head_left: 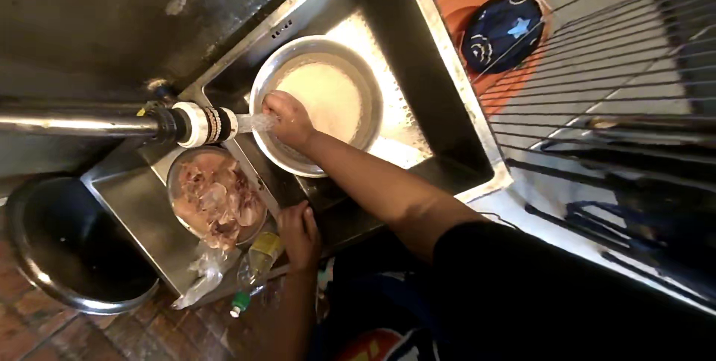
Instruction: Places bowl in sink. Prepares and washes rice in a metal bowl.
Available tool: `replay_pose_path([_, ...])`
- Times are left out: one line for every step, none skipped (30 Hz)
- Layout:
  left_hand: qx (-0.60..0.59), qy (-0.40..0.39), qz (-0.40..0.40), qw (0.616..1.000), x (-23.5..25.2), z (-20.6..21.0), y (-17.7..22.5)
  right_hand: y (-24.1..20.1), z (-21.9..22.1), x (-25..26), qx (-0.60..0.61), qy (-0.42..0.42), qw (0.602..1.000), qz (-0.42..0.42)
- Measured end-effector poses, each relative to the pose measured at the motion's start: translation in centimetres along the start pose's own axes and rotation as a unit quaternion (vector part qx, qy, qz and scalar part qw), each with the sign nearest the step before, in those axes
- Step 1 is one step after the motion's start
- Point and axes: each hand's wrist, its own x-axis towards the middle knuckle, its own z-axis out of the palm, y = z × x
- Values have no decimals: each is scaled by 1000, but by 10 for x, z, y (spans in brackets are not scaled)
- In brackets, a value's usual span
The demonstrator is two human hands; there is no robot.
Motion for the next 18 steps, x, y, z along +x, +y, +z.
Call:
replay_pose_path([30,-2,22,999,-8,4,-7,-1,-3,-1,-12,-9,1000,-19])
replay_pose_path([45,5,38,998,-14,9,-14,0,-6,-2,-33,-48,998,1])
replay_pose_path([52,15,48,997,-18,12,-20,-1,-10,-4,-51,-111,991,60])
replay_pose_path([53,28,58,997,-18,16,-27,0,-14,-3,-61,-161,979,112])
replay_pose_path([57,39,63,996,-17,18,-33,1,-14,-3,-70,-171,975,126])
replay_pose_path([64,47,66,995,-14,20,-38,2,-13,-4,-85,-160,977,111])
replay_pose_path([69,55,66,994,-11,24,-41,2,-13,-5,-109,-155,978,88])
replay_pose_path([75,62,63,993,-10,27,-43,1,-14,-6,-140,-181,970,86])
replay_pose_path([82,68,62,992,-11,30,-44,1,-19,-6,-167,-227,953,113])
replay_pose_path([89,71,63,991,-12,33,-44,5,-25,-5,-188,-260,936,142])
replay_pose_path([97,75,66,990,-12,35,-44,13,-31,-5,-203,-261,930,160])
replay_pose_path([104,76,67,989,-11,36,-44,19,-39,-3,-212,-244,928,184])
replay_pose_path([114,73,66,989,-12,37,-44,22,-48,-3,-215,-218,927,218])
replay_pose_path([125,63,61,988,-13,38,-44,23,-55,-2,-215,-196,922,257])
replay_pose_path([134,54,57,988,-13,38,-43,23,-60,1,-211,-171,914,300])
replay_pose_path([138,44,52,988,-13,37,-41,24,-62,7,-209,-148,907,334])
replay_pose_path([138,31,49,989,-14,37,-41,27,-61,14,-206,-127,901,360])
replay_pose_path([137,20,47,989,-14,36,-40,33,-57,22,-202,-107,898,377])
